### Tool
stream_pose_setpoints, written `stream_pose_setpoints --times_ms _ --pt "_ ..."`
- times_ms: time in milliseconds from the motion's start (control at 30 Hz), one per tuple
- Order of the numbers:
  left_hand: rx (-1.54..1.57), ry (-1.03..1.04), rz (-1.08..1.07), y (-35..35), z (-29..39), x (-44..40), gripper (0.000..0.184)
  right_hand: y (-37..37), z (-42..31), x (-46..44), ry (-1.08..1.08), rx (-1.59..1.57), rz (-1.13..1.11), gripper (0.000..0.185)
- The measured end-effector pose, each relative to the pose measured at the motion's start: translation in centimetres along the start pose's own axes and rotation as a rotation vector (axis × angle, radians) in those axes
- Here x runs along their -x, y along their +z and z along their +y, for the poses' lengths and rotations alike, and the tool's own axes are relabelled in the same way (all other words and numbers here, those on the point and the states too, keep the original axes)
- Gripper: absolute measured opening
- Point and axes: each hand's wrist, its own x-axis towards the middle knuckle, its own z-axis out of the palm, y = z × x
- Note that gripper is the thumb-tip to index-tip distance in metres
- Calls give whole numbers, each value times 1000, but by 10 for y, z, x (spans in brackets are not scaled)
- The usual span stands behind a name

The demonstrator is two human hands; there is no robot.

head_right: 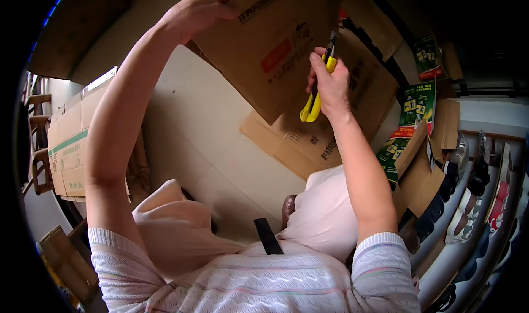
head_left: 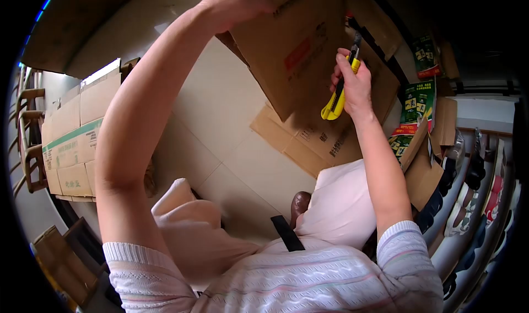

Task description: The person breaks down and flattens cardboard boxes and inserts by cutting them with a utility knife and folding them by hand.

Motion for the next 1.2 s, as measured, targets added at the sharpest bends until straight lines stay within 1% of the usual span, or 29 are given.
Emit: stream_pose_setpoints --times_ms 67,100,167,200,233,300,367,400,433,467,500,533,567,633,700,767,800,900,933,1033,1067,1167,1200 --pt "-34 14 -16 -2 6 21 29 12 -10 6 57 -56 -36 39" --pt "-358 112 -16 0 8 29 27 18 -16 11 96 -91 -35 41" --pt "-236 281 -99 13 -9 45 28 32 -26 19 175 -149 -26 44" --pt "-206 291 -140 22 -4 56 29 36 -27 22 192 -142 -11 48" --pt "-177 305 -184 32 2 67 30 40 -26 24 148 -151 20 48" --pt "-174 391 -376 47 -3 73 50 48 -27 25 41 -168 75 49" --pt "-230 593 -257 61 -20 80 80 41 -36 29 107 -141 88 56" --pt "-313 563 -345 56 -15 83 101 32 -36 26 85 -224 88 60" --pt "-384 542 -430 54 -16 84 99 27 -37 25 66 -304 90 65" --pt "-459 565 -411 56 -18 89 97 21 -44 25 48 -343 10 71" --pt "-531 583 -388 59 -21 96 96 16 -49 26 50 -406 11 61" --pt "-556 615 -359 62 -25 97 92 16 -50 29 25 -267 66 53" --pt "-550 615 -398 62 -28 95 92 19 -51 33 1 -133 121 45" --pt "-549 608 -474 56 -27 93 90 20 -49 37 -8 -82 151 36" --pt "-542 623 -461 51 -34 97 88 22 -52 37 -25 -69 176 28" --pt "-562 640 -445 43 -38 105 86 23 -60 38 -67 -47 120 26" --pt "-661 667 -379 35 -35 115 80 23 -64 38 -64 -53 113 26" --pt "-816 712 -573 -5 -33 119 74 19 -68 38 -83 8 68 29" --pt "-769 765 -611 -12 -36 113 71 16 -68 37 -63 31 62 32" --pt "-579 670 -655 -13 -42 101 71 22 -74 39 -48 30 -6 36" --pt "-627 670 -605 -6 -47 97 73 26 -75 41 -57 17 3 40" --pt "-779 518 -844 5 -51 89 74 26 -83 47 -97 102 22 43" --pt "-735 458 -933 9 -54 91 77 23 -87 47 -144 179 -26 46"
